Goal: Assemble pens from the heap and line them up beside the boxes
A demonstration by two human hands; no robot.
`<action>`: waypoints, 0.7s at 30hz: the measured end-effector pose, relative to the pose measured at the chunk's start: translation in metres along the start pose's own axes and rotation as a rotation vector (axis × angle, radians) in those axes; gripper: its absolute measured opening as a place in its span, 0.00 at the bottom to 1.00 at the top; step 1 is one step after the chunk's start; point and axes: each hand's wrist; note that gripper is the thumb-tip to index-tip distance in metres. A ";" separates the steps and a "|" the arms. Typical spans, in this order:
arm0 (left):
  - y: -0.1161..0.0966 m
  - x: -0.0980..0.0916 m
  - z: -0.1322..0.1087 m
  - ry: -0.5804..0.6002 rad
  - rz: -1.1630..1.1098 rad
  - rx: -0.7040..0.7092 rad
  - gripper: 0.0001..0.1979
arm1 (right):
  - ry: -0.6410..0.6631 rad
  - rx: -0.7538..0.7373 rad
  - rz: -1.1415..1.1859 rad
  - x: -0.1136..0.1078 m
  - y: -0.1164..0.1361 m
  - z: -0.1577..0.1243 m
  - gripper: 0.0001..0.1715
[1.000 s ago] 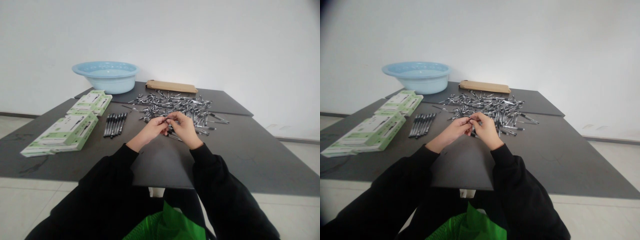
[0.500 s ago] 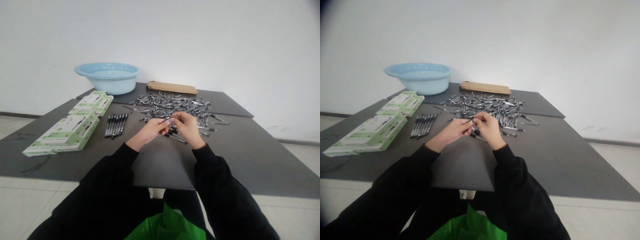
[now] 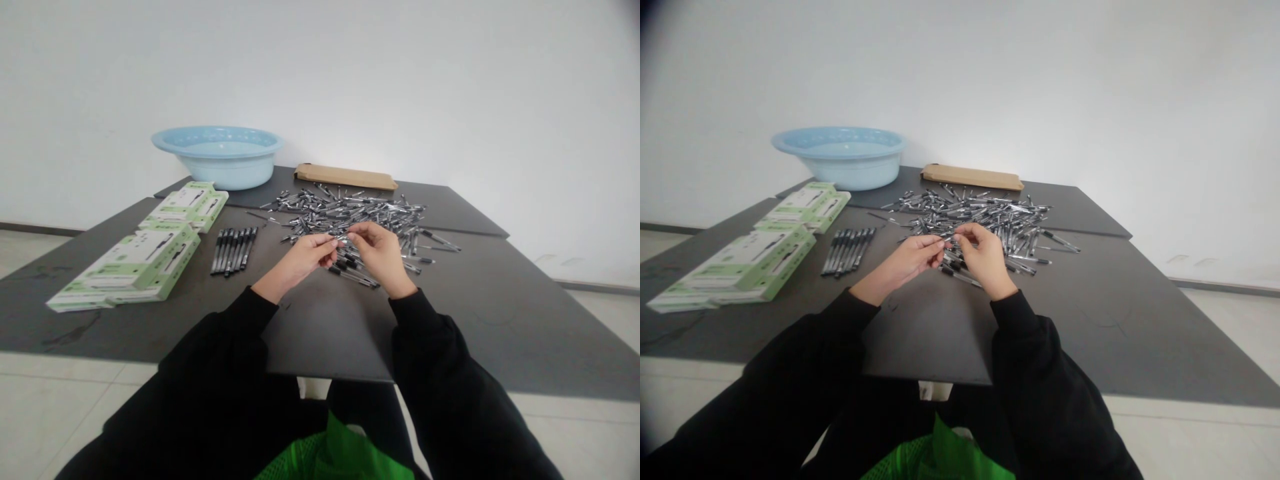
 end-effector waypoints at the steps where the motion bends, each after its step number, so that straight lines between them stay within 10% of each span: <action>1: 0.000 0.000 0.000 -0.002 0.027 0.018 0.10 | 0.009 0.003 -0.003 0.000 -0.001 0.000 0.07; 21: -0.002 0.003 -0.012 -0.149 1.198 0.361 0.16 | 0.174 0.500 0.485 0.015 -0.022 -0.004 0.25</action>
Point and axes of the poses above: each hand's wrist, its own z-axis towards the middle knuckle, its own x-axis out of the palm, y = z × x, and after that the axes turned 2 degrees about -x, right-handed
